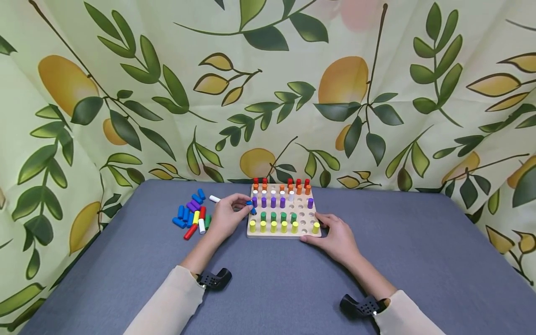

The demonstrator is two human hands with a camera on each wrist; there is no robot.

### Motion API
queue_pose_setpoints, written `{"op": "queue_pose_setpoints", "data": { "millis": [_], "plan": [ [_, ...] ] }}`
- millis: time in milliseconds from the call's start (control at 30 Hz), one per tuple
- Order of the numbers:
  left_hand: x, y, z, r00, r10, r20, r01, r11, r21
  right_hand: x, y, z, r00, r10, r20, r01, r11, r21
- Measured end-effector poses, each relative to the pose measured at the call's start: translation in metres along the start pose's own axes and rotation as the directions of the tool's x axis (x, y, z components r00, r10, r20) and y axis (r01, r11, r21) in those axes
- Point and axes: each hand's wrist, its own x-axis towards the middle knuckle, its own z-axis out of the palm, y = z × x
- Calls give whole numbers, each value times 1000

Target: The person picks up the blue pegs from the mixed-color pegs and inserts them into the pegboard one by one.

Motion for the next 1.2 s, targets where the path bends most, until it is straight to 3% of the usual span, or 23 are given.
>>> {"op": "queue_pose_setpoints", "data": {
  "millis": [267, 700, 933, 1200],
  "plan": [
    [0, 0, 1, 999, 37, -2, -36, 999, 23, 0, 0, 1, 1000, 2, -5, -2, 1000, 1],
    [-2, 0, 3, 999, 39, 2, -39, 999, 31, -1, -1, 1, 1000, 17, 4, -17, 1000, 4],
    [-3, 1, 2, 996, 91, 11, -91, 994, 56, -1, 0, 2, 1000, -1, -10, 1, 1000, -2],
    [-3, 0, 1, 996, 90, 27, -92, 994, 61, -1, 2, 4, 1000, -10, -21, 10, 1000, 3]
  ]
}}
